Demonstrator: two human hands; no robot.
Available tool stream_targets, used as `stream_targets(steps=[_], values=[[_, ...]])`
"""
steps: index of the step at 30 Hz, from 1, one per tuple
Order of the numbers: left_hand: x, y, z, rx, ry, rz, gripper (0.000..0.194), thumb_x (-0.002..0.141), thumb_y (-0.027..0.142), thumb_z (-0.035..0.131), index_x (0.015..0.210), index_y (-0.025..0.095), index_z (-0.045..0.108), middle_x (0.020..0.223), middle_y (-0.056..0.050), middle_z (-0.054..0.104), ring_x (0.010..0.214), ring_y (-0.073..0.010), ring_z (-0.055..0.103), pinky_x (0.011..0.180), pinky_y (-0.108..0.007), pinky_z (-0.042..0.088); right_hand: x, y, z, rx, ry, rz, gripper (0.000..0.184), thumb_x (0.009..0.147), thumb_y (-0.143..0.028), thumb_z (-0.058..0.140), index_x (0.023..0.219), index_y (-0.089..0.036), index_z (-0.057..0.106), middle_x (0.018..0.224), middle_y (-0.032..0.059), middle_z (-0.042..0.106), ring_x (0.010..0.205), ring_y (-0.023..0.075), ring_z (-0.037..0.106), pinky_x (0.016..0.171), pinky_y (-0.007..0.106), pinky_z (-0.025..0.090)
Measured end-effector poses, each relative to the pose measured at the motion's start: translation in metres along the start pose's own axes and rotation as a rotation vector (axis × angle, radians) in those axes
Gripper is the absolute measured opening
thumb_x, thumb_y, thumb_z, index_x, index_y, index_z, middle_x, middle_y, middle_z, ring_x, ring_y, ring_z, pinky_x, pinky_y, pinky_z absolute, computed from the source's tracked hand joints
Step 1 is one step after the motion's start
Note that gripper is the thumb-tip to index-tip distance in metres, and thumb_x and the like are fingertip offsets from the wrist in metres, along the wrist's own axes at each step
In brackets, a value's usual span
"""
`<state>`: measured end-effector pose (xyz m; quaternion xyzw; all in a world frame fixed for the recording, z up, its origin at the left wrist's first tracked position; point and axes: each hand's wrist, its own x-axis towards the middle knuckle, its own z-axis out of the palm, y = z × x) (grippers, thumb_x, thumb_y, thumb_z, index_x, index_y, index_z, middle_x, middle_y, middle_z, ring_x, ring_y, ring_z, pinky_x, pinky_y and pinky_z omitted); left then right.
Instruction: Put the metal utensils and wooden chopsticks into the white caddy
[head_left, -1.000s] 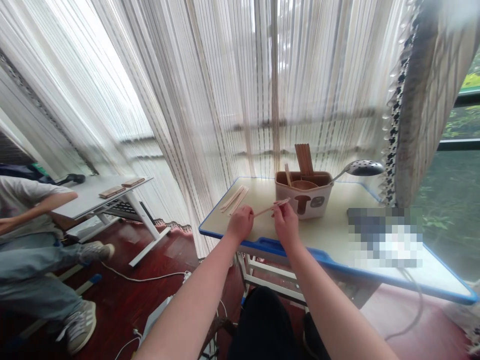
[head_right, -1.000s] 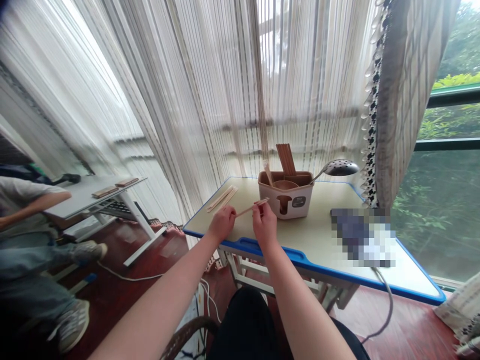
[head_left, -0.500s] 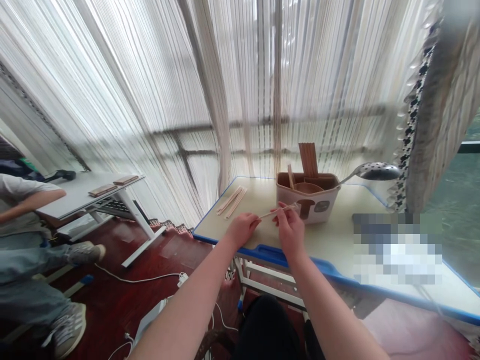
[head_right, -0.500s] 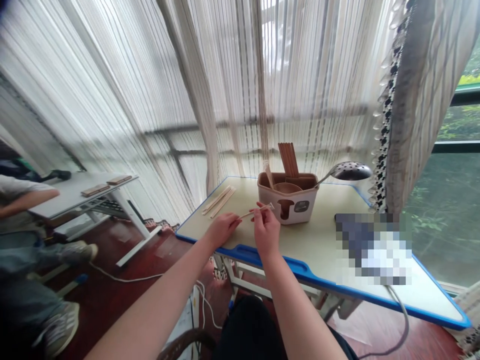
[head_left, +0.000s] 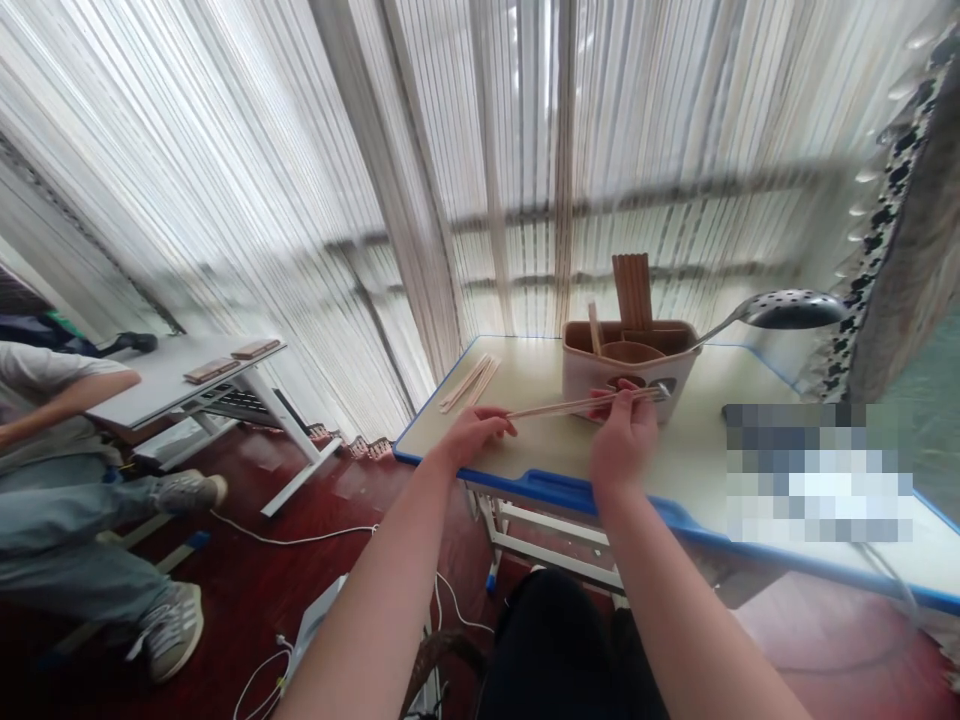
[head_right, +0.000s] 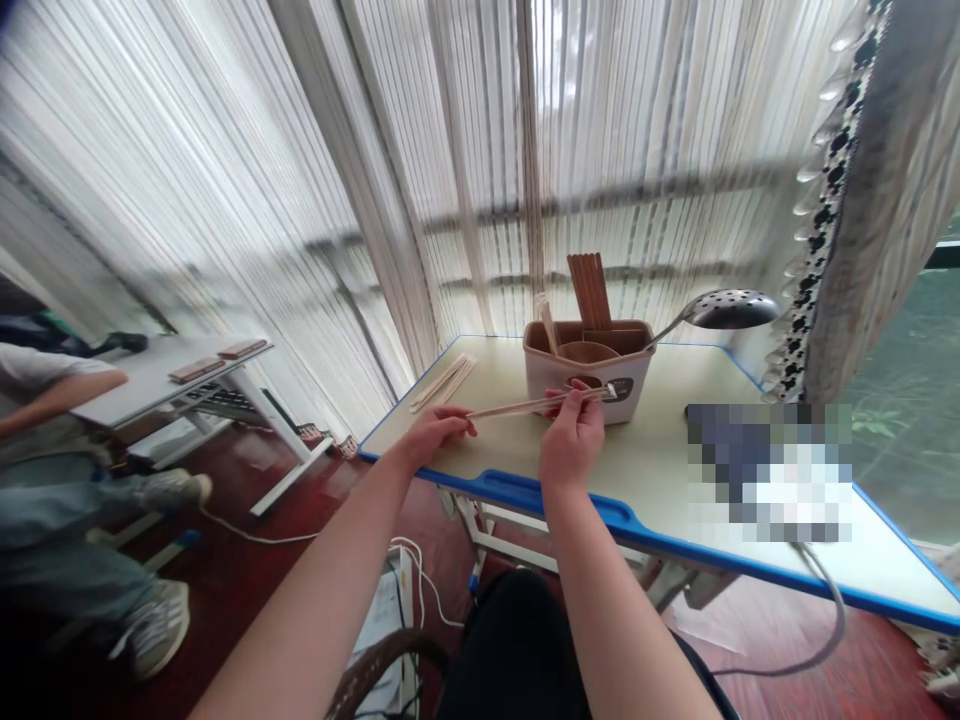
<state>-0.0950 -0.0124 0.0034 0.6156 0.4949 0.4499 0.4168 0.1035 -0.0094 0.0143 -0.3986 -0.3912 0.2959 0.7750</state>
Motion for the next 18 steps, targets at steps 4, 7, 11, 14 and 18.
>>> stream_targets(steps=[4,7,11,14,18], values=[[-0.0002,0.0019,-0.0005,-0.151,0.057,-0.013,0.028,0.064,0.03,0.062,0.085,0.012,0.069,0.067,-0.005,0.067,0.055,-0.0096,0.049,0.055,-0.023,0.039,-0.001,-0.002,0.0018,-0.025,-0.028,-0.018,0.038,0.086,-0.048,0.035,0.103,-0.017,0.048,0.075,0.0042,0.058,0.054,0.0113,0.05,0.055,0.028,0.044],[-0.0007,0.002,0.001,-0.181,0.048,-0.011,0.03,0.063,0.031,0.066,0.086,0.011,0.068,0.067,-0.005,0.067,0.054,-0.0087,0.048,0.056,-0.023,0.039,-0.001,-0.0021,0.0022,-0.024,-0.009,-0.003,0.035,0.086,-0.047,0.035,0.099,-0.018,0.049,0.07,0.0027,0.054,0.053,0.0116,0.048,0.051,0.027,0.042],[0.0002,-0.0002,0.0022,-0.196,0.054,0.023,0.028,0.064,0.033,0.067,0.082,0.012,0.065,0.068,-0.005,0.067,0.057,-0.0088,0.049,0.058,-0.023,0.04,-0.0001,0.0009,0.0016,-0.028,0.003,0.006,0.034,0.085,-0.046,0.036,0.097,-0.017,0.05,0.068,0.0022,0.053,0.052,0.0116,0.048,0.05,0.026,0.041],[0.0016,-0.0003,0.0026,-0.188,0.076,0.029,0.029,0.067,0.037,0.065,0.08,0.012,0.065,0.069,-0.005,0.066,0.058,-0.0089,0.05,0.058,-0.022,0.04,0.0002,0.0028,0.0014,-0.049,-0.003,0.007,0.039,0.085,-0.047,0.038,0.104,-0.016,0.05,0.071,0.0031,0.055,0.053,0.012,0.05,0.051,0.026,0.042],[0.0037,0.0007,0.0028,-0.148,0.162,0.02,0.03,0.069,0.041,0.061,0.079,0.013,0.062,0.068,-0.004,0.065,0.056,-0.0087,0.051,0.054,-0.021,0.037,-0.0002,0.0035,0.0007,-0.058,-0.027,-0.041,0.065,0.083,-0.044,0.043,0.136,-0.016,0.018,0.091,0.0103,0.062,0.067,0.0166,0.058,0.06,0.031,0.047]])
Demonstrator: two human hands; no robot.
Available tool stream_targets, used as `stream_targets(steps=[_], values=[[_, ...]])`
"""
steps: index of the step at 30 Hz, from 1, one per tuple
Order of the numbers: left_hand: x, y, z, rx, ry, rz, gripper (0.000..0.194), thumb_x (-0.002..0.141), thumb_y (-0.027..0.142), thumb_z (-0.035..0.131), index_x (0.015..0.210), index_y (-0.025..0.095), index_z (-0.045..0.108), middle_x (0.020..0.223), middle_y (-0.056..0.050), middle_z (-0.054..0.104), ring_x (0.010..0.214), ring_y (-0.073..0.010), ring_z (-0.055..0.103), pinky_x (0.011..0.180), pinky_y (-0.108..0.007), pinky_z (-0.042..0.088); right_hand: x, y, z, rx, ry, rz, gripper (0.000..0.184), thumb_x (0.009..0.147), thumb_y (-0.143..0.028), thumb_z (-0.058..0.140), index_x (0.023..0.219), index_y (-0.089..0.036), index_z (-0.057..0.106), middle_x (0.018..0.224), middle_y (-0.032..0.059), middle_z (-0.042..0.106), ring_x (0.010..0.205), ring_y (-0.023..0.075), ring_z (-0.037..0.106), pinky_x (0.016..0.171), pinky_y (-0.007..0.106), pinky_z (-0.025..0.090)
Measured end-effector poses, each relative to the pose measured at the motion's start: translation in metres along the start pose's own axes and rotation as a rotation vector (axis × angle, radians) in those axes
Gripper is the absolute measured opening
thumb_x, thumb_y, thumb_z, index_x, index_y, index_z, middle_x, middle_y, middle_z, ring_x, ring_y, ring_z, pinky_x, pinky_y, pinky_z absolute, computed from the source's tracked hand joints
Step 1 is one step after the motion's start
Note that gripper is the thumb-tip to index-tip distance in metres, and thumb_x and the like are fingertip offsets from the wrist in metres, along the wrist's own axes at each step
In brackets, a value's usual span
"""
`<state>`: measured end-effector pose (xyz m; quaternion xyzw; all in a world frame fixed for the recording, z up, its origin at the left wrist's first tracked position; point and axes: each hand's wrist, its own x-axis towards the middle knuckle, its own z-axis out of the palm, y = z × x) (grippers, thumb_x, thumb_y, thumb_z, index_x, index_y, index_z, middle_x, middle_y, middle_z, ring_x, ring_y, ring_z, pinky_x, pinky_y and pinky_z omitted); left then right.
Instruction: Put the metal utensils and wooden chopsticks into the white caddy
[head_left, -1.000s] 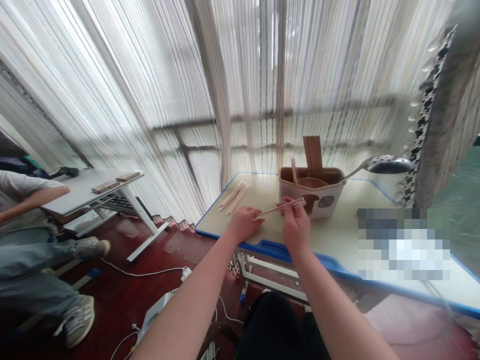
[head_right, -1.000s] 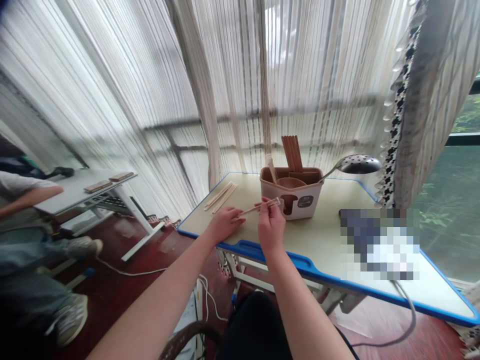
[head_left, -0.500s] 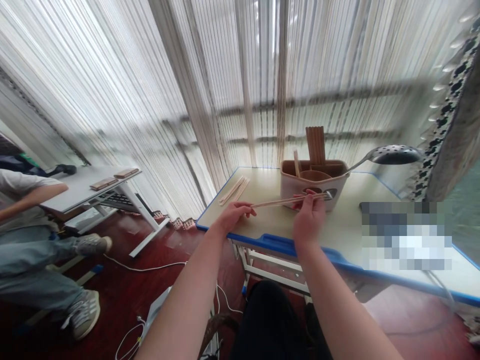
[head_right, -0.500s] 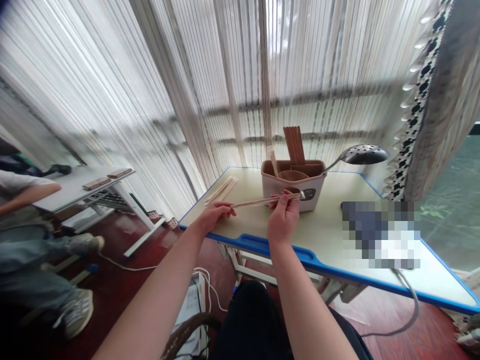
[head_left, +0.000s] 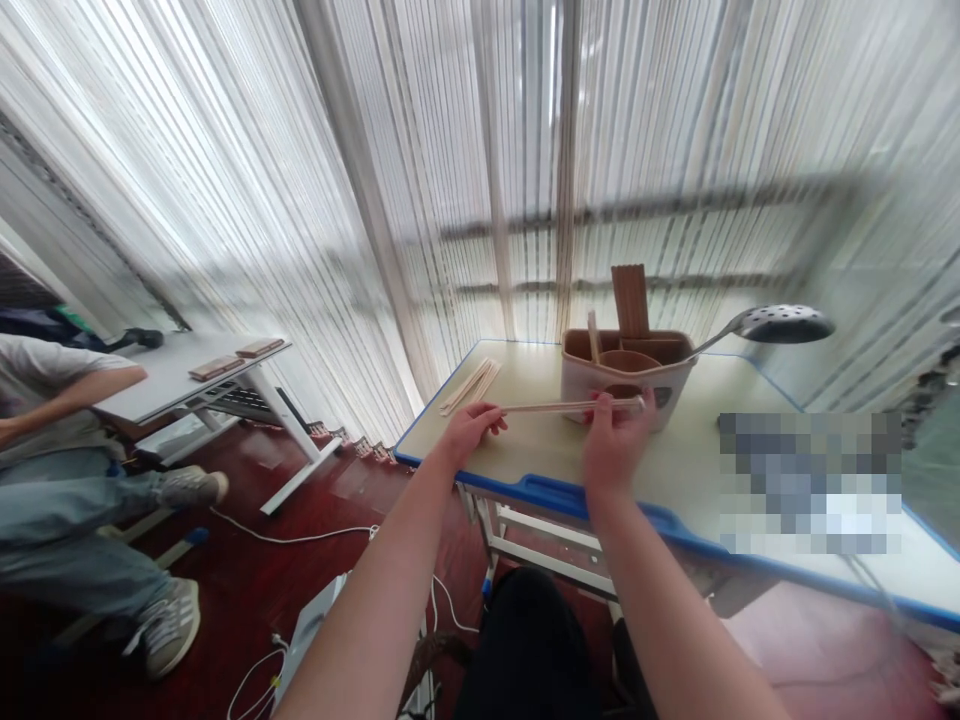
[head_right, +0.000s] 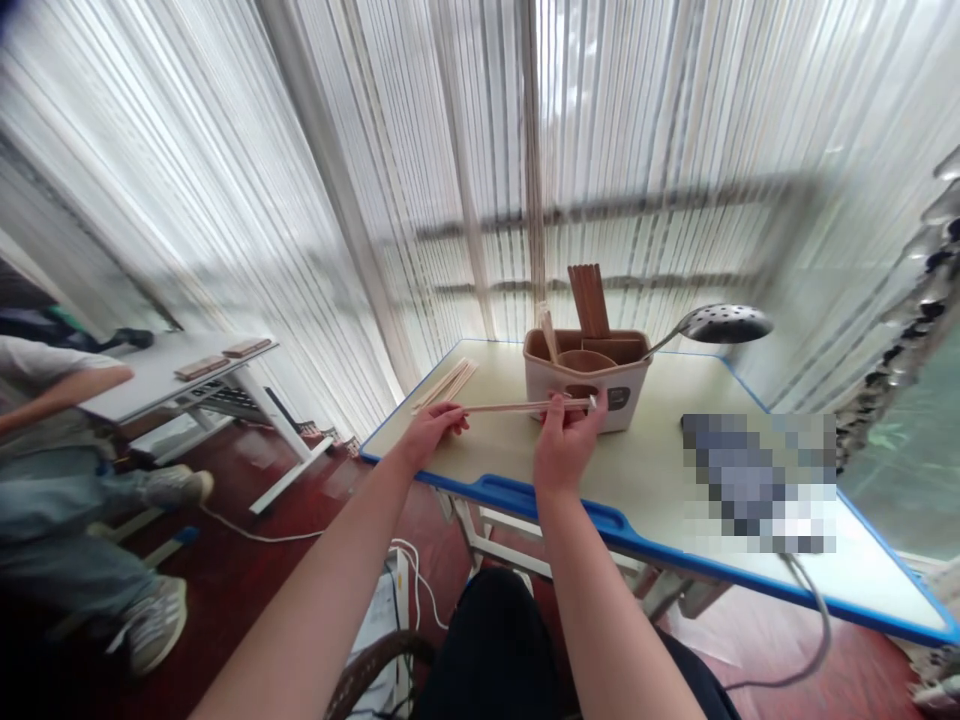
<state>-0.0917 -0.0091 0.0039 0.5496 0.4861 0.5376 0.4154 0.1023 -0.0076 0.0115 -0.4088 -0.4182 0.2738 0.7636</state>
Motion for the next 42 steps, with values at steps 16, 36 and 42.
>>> stream_targets(steps=[16,36,42], values=[[0.018,0.125,0.009,0.08,0.439,0.263,0.019,0.067,0.032,0.053,0.062,0.015,0.058,0.049,0.003,0.053,0.047,-0.0074,0.047,0.049,-0.02,0.037,0.009,-0.038,-0.014,-0.336,-0.417,0.027,0.041,0.082,-0.042,0.041,0.111,-0.019,0.06,0.072,0.005,0.067,0.055,0.0176,0.058,0.057,0.03,0.045],[0.06,0.217,0.136,0.342,0.243,0.561,0.028,0.073,0.041,0.057,0.076,0.016,0.068,0.061,-0.001,0.063,0.049,-0.0087,0.051,0.048,-0.02,0.04,0.109,-0.104,-0.046,-1.087,-0.7,-0.522,0.036,0.089,-0.034,0.035,0.074,-0.021,0.065,0.078,0.0073,0.065,0.06,0.0167,0.056,0.051,0.026,0.028],[0.063,0.209,0.142,0.495,0.245,0.615,0.024,0.074,0.037,0.057,0.078,0.017,0.069,0.071,-0.002,0.066,0.052,-0.0085,0.051,0.054,-0.021,0.041,0.109,-0.099,-0.038,-1.102,-0.695,-0.463,0.033,0.088,-0.033,0.038,0.074,-0.02,0.065,0.08,0.008,0.066,0.066,0.0187,0.058,0.052,0.027,0.029]])
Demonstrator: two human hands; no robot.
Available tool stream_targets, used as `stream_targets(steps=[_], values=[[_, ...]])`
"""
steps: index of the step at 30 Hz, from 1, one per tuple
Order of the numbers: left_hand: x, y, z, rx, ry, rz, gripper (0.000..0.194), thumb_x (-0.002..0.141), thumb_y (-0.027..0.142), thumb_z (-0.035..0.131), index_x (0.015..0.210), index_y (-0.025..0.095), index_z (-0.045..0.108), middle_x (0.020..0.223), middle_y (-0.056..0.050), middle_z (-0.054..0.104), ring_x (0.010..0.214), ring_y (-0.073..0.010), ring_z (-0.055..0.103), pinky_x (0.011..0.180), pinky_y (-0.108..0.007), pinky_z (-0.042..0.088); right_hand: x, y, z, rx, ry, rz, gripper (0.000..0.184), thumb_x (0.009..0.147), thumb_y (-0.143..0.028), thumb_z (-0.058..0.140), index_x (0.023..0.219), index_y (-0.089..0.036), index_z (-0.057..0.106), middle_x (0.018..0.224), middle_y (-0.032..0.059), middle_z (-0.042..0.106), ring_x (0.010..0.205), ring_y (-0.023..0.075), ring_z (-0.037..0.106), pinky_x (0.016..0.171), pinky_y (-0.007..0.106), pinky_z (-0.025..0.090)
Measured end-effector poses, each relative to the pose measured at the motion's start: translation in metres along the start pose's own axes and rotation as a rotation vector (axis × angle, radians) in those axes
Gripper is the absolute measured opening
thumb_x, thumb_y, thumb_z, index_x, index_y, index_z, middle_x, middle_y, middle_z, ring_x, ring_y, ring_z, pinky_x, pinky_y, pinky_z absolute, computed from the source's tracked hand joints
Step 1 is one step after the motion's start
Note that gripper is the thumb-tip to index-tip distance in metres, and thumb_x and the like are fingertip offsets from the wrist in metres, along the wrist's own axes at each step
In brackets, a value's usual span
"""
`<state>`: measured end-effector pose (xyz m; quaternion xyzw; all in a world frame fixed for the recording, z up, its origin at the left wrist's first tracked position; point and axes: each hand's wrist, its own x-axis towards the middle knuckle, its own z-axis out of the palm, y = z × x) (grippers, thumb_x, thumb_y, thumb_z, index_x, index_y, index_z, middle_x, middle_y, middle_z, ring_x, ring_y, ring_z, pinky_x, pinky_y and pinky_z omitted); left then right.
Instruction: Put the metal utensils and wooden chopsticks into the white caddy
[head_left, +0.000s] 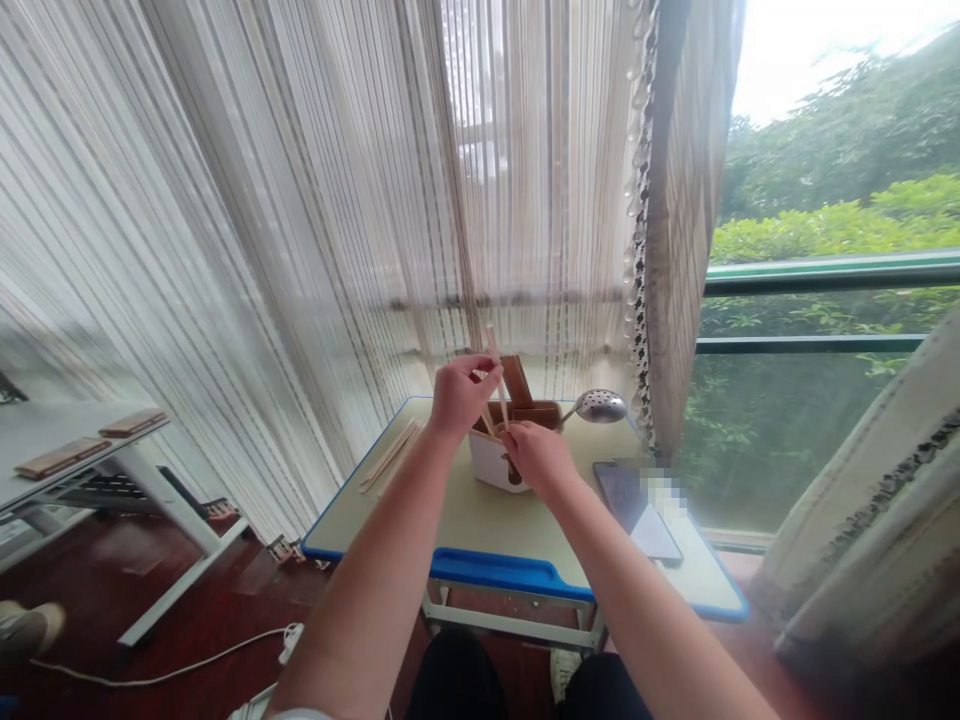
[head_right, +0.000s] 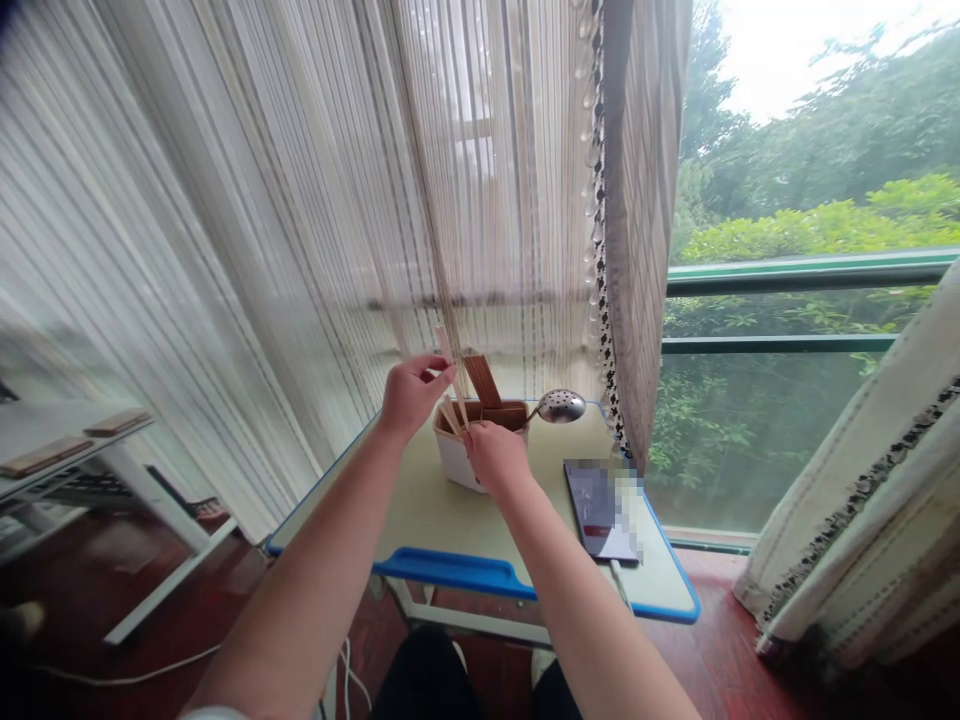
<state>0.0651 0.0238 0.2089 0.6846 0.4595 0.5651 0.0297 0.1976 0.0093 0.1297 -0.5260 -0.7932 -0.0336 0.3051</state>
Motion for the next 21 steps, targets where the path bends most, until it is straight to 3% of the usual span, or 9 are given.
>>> stream_targets(steps=[4,8,11,15,21], values=[[0.001,-0.005,0.002,0.036,0.049,-0.018,0.024,0.075,0.037,0.057,0.076,0.016,0.068,0.071,-0.002,0.067,0.051,-0.0083,0.05,0.054,-0.021,0.041,0.005,0.001,0.003,0.11,0.022,0.008,0.032,0.085,-0.041,0.043,0.075,-0.021,0.065,0.076,0.0062,0.065,0.067,0.0175,0.057,0.057,0.026,0.034],[0.002,-0.009,0.005,0.076,0.071,-0.022,0.025,0.076,0.038,0.056,0.078,0.016,0.068,0.073,-0.002,0.068,0.051,-0.0084,0.051,0.056,-0.022,0.042,0.011,0.002,0.006,0.148,0.054,0.011,0.029,0.087,-0.036,0.04,0.084,-0.022,0.066,0.081,0.0038,0.064,0.074,0.0159,0.058,0.062,0.025,0.035],[0.001,-0.012,0.007,0.124,0.035,0.01,0.022,0.075,0.037,0.058,0.077,0.017,0.068,0.074,-0.002,0.068,0.058,-0.0106,0.055,0.061,-0.023,0.044,0.015,0.004,0.009,0.086,0.022,0.061,0.031,0.088,-0.036,0.04,0.083,-0.021,0.067,0.083,0.004,0.064,0.071,0.0149,0.056,0.06,0.025,0.034],[0.001,-0.019,0.008,0.136,-0.034,0.002,0.025,0.076,0.04,0.058,0.081,0.018,0.069,0.08,-0.004,0.069,0.073,-0.0151,0.061,0.071,-0.027,0.046,0.021,0.007,0.017,-0.001,0.009,0.036,0.03,0.085,-0.035,0.045,0.077,-0.02,0.07,0.081,0.0063,0.064,0.081,0.0188,0.052,0.066,0.027,0.034],[0.008,-0.031,0.004,0.111,-0.045,-0.04,0.025,0.079,0.037,0.053,0.083,0.018,0.069,0.078,-0.004,0.069,0.074,-0.0152,0.063,0.071,-0.027,0.047,0.024,0.008,0.025,0.016,0.055,0.059,0.026,0.083,-0.035,0.051,0.08,-0.02,0.071,0.082,0.0077,0.065,0.083,0.021,0.05,0.071,0.029,0.034]])
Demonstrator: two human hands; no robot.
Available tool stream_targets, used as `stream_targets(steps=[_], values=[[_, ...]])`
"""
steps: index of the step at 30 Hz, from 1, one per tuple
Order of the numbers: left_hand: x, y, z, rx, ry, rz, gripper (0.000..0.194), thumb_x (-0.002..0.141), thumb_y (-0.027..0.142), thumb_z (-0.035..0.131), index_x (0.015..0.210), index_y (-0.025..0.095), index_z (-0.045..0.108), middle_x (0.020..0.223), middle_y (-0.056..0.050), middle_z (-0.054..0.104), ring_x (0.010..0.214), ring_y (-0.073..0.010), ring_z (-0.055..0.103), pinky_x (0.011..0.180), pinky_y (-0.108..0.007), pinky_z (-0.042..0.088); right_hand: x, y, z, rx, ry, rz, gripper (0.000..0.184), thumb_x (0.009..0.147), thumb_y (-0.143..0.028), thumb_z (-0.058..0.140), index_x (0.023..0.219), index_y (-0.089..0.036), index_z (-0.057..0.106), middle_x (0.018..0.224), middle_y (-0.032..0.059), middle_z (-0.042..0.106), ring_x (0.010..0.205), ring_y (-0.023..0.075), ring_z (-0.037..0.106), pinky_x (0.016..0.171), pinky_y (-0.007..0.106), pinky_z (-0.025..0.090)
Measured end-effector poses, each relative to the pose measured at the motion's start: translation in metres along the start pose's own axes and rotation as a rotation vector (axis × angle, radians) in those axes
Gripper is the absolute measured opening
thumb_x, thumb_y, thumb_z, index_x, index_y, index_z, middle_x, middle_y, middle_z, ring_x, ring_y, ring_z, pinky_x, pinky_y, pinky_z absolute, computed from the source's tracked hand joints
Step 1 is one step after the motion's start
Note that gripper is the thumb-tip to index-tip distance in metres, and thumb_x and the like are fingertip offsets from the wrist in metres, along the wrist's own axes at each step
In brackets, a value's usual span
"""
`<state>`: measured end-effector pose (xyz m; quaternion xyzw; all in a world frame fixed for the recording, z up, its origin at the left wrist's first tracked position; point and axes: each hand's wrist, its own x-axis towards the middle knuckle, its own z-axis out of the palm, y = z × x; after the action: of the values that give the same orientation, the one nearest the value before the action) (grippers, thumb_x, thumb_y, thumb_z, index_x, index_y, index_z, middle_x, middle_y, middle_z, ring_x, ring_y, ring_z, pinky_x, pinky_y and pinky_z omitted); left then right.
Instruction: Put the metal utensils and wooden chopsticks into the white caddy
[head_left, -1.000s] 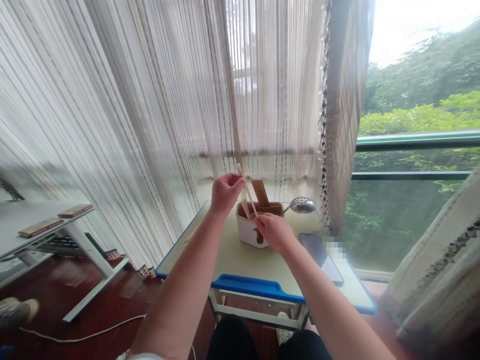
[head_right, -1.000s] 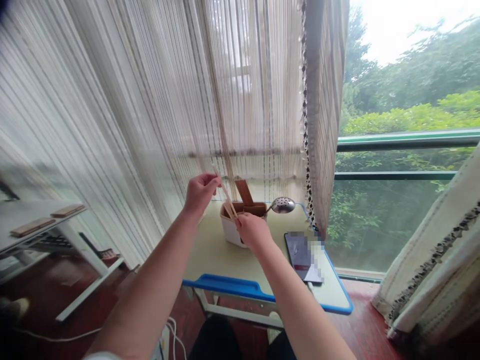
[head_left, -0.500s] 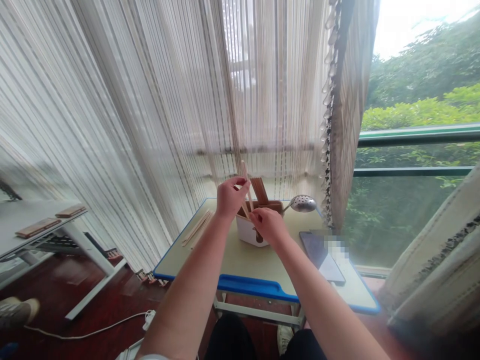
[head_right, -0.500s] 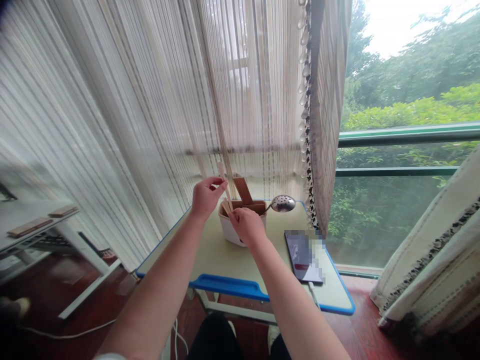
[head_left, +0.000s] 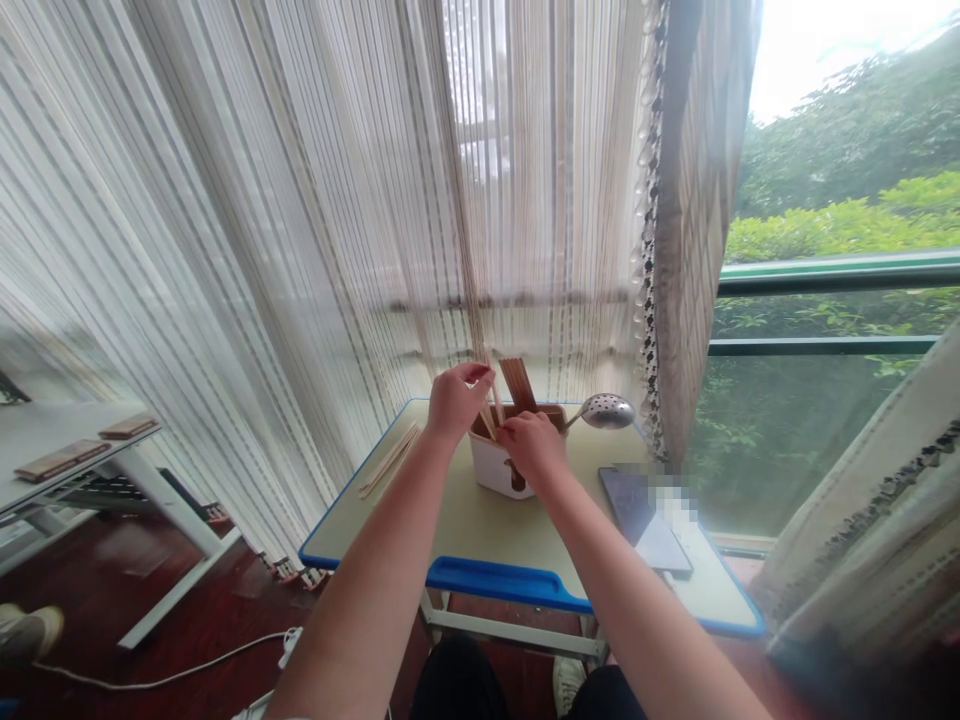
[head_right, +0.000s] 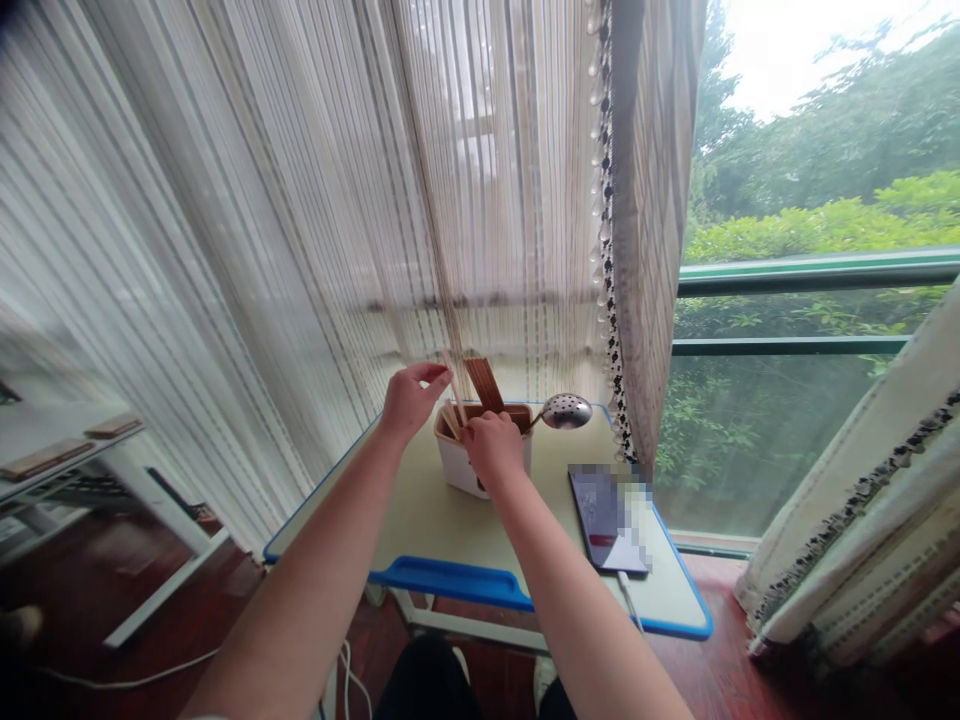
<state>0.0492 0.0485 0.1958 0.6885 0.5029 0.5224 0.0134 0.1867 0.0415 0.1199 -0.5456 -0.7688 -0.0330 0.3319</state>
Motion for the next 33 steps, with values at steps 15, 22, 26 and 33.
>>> stream_targets(steps=[15,22,26,33], values=[[0.007,-0.003,-0.008,0.058,-0.064,-0.027,0.021,0.076,0.033,0.056,0.083,0.019,0.07,0.083,-0.004,0.07,0.082,-0.0171,0.064,0.079,-0.029,0.048,0.011,-0.004,0.003,0.314,0.046,0.004,0.019,0.083,-0.033,0.052,0.088,-0.021,0.066,0.079,0.0031,0.067,0.083,0.0178,0.054,0.068,0.025,0.037],[0.01,-0.01,-0.003,-0.01,-0.049,-0.03,0.024,0.077,0.036,0.056,0.086,0.017,0.067,0.08,-0.004,0.069,0.074,-0.0146,0.063,0.071,-0.027,0.048,0.013,0.005,0.002,0.257,-0.032,0.023,0.017,0.077,-0.036,0.058,0.081,-0.023,0.069,0.072,0.0032,0.066,0.085,0.02,0.055,0.069,0.026,0.038],[0.007,-0.013,0.0,0.078,-0.024,-0.019,0.021,0.075,0.034,0.056,0.081,0.017,0.067,0.081,-0.004,0.069,0.076,-0.0155,0.062,0.073,-0.028,0.047,0.012,0.009,0.003,0.302,-0.012,0.001,0.021,0.079,-0.038,0.054,0.081,-0.023,0.07,0.076,0.0026,0.067,0.084,0.0181,0.055,0.07,0.026,0.039],[0.005,-0.021,0.0,0.245,-0.17,-0.106,0.02,0.071,0.038,0.059,0.075,0.02,0.068,0.077,-0.004,0.068,0.075,-0.0185,0.061,0.074,-0.03,0.046,0.008,0.014,0.012,0.294,-0.013,-0.018,0.013,0.077,-0.025,0.059,0.08,-0.022,0.071,0.074,0.003,0.066,0.084,0.0175,0.054,0.074,0.025,0.04]])
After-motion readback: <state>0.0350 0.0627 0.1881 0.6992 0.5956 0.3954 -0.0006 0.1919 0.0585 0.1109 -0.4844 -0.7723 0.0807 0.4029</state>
